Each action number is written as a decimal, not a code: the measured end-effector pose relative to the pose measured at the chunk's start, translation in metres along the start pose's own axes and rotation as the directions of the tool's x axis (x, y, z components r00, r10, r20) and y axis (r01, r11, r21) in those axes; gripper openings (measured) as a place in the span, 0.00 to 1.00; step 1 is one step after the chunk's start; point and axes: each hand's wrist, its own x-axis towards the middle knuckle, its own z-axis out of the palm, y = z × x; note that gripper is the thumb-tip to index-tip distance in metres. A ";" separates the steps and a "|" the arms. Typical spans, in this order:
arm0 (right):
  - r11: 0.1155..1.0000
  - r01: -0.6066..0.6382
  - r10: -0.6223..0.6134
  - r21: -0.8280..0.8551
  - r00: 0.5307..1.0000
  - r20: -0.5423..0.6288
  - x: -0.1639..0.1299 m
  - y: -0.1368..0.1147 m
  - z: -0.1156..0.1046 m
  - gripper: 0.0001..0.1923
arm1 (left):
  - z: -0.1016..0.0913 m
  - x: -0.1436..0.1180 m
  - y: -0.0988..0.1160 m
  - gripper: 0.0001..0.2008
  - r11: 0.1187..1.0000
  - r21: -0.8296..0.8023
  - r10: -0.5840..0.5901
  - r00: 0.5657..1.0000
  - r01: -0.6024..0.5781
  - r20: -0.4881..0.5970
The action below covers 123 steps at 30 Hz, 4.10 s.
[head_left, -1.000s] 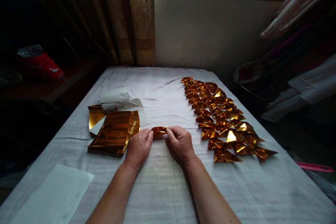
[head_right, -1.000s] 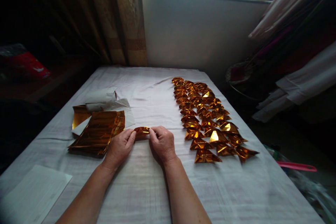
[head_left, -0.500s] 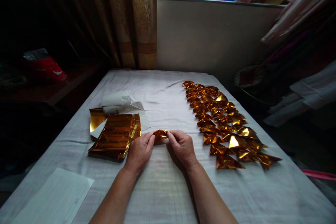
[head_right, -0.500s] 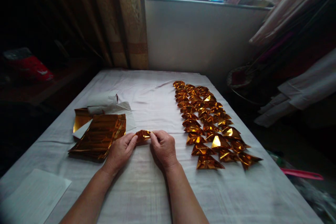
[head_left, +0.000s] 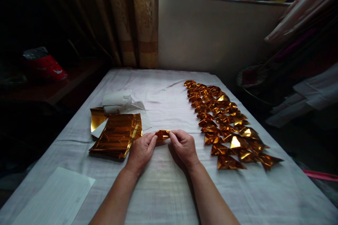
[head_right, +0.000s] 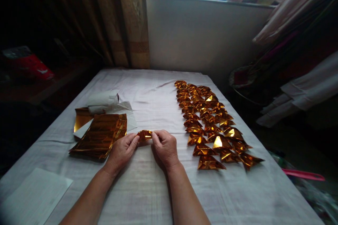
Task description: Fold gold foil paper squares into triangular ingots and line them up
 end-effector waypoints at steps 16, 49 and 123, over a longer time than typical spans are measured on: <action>0.999 0.047 -0.047 0.000 0.999 0.011 -0.001 -0.004 -0.001 0.10 | 0.011 0.001 -0.006 0.12 0.979 -0.198 -0.078 0.984 0.044 -0.163; 0.934 0.053 -0.065 -0.354 0.998 -0.023 -0.002 -0.005 -0.002 0.07 | 0.010 0.000 0.000 0.12 0.996 -0.076 -0.062 0.981 0.048 -0.186; 0.353 0.103 0.216 -0.930 0.958 0.188 0.313 0.070 0.010 0.17 | 0.012 0.001 -0.014 0.25 0.630 -0.709 -0.462 0.887 0.317 -0.014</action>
